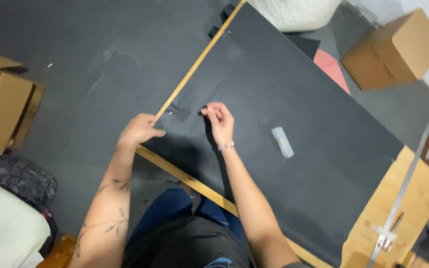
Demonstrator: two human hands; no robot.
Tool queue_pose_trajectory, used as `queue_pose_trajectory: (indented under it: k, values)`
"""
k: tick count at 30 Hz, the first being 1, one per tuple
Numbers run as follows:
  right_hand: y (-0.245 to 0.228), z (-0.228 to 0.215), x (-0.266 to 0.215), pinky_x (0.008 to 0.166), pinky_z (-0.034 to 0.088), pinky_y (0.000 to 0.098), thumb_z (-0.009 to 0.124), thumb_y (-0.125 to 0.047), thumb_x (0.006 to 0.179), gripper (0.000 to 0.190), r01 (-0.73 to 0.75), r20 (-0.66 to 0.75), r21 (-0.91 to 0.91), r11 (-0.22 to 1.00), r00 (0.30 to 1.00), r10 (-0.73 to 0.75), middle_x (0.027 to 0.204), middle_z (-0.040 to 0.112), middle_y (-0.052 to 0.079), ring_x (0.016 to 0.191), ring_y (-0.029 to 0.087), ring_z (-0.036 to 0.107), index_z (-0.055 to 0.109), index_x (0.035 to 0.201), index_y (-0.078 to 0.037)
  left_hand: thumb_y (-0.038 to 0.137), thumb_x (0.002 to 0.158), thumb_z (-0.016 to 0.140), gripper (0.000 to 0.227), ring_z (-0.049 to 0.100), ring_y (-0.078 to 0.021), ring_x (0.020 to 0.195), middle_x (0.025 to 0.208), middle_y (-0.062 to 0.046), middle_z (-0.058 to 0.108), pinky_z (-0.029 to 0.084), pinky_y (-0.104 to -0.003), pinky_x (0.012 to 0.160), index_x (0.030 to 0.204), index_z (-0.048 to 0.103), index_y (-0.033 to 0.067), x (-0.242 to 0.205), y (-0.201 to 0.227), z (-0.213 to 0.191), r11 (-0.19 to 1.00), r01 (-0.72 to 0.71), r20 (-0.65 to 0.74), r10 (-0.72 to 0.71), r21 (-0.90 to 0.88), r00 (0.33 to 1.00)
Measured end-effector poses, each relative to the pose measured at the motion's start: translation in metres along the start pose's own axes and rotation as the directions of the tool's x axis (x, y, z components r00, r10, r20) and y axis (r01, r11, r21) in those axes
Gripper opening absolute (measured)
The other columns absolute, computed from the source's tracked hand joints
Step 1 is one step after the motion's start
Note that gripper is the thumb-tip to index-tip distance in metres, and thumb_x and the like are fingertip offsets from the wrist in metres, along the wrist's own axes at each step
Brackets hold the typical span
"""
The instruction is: The person cuts a large piece of black fabric using shears on a wooden workbench. They then fold the fabric, smooth it out, and secure it with pins and a small block of chalk.
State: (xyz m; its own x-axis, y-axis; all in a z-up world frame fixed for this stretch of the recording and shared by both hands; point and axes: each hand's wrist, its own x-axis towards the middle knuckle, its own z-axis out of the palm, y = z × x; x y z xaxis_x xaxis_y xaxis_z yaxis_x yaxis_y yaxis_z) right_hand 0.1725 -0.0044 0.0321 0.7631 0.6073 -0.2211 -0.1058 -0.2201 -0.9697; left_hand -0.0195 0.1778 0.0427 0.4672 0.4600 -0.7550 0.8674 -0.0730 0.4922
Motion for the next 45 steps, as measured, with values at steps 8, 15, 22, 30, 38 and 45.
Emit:
queue_pose_trajectory:
  k: [8, 15, 22, 30, 38, 45]
  values:
    - [0.018, -0.151, -0.155, 0.072, 0.052, 0.0234, 0.063, -0.022, 0.097, 0.009, -0.195, -0.269, -0.291, 0.937, 0.956, 0.115, 0.083, 0.078, -0.006, 0.071, 0.006, 0.064, 0.07, 0.1, -0.018, 0.035, 0.075, 0.085, 0.029, 0.068, -0.036, 0.117, 0.118, -0.012, 0.075, 0.051, -0.045, 0.095, 0.1, 0.075, 0.0242, -0.051, 0.04, -0.004, 0.83, 0.218, -0.105, -0.191, 0.514, 0.976]
    - [0.062, -0.282, -0.246, 0.073, 0.055, 0.021, 0.059, -0.022, 0.098, 0.016, -0.242, -0.542, -0.092, 0.966, 0.826, 0.155, 0.084, 0.074, 0.002, 0.068, 0.009, 0.067, 0.066, 0.103, -0.008, 0.043, 0.084, 0.076, 0.047, 0.062, -0.0382, 0.107, 0.111, -0.017, 0.066, 0.049, -0.05, 0.086, 0.125, 0.069, 0.0228, -0.05, 0.087, 0.095, 0.635, -0.251, -0.27, 0.606, 0.73, 0.748]
    - [0.064, -0.334, -0.234, 0.076, 0.061, 0.0264, 0.072, -0.014, 0.094, 0.015, -0.353, -0.578, -0.106, 0.93, 0.782, 0.231, 0.103, 0.077, 0.008, 0.084, 0.013, 0.073, 0.071, 0.108, -0.011, 0.021, 0.072, 0.087, 0.055, 0.06, -0.0346, 0.119, 0.126, -0.012, 0.059, 0.055, -0.046, 0.086, 0.123, 0.068, 0.0184, -0.097, 0.217, 0.257, 0.348, -0.596, -0.019, 0.873, 0.723, 0.487]
    - [0.042, -0.3, -0.146, 0.09, 0.059, 0.0432, 0.073, -0.035, 0.09, 0.028, -0.347, -0.343, -0.639, 0.687, 0.927, 0.148, 0.103, 0.06, 0.005, 0.104, 0.028, 0.069, 0.062, 0.108, -0.016, 0.011, 0.069, 0.089, 0.07, 0.018, -0.0401, 0.153, 0.153, -0.017, 0.042, 0.004, -0.067, 0.12, 0.133, 0.064, 0.0247, -0.055, 0.271, 0.318, 0.185, -0.628, 0.24, 0.814, 0.756, 0.529]
    - [0.073, -0.307, -0.13, 0.095, 0.055, 0.0453, 0.058, -0.036, 0.098, 0.026, -0.272, -0.245, -0.753, 0.599, 0.961, 0.129, 0.097, 0.061, 0.011, 0.106, 0.034, 0.066, 0.058, 0.101, -0.01, 0.02, 0.081, 0.08, 0.045, 0.034, -0.0293, 0.144, 0.141, -0.002, 0.05, 0.029, -0.063, 0.115, 0.122, 0.069, 0.0344, -0.011, 0.241, 0.343, 0.302, -0.58, 0.191, 0.746, 0.756, 0.638]
    - [0.068, -0.308, -0.113, 0.091, 0.058, 0.0431, 0.065, -0.035, 0.096, 0.034, -0.206, -0.117, -0.663, 0.72, 0.978, 0.172, 0.092, 0.065, 0.0, 0.1, 0.025, 0.07, 0.05, 0.123, -0.02, 0.018, 0.089, 0.072, 0.038, 0.038, -0.0256, 0.138, 0.139, -0.002, 0.048, 0.04, -0.053, 0.11, 0.124, 0.069, 0.033, -0.019, 0.233, 0.347, 0.365, -0.578, 0.132, 0.755, 0.73, 0.643]
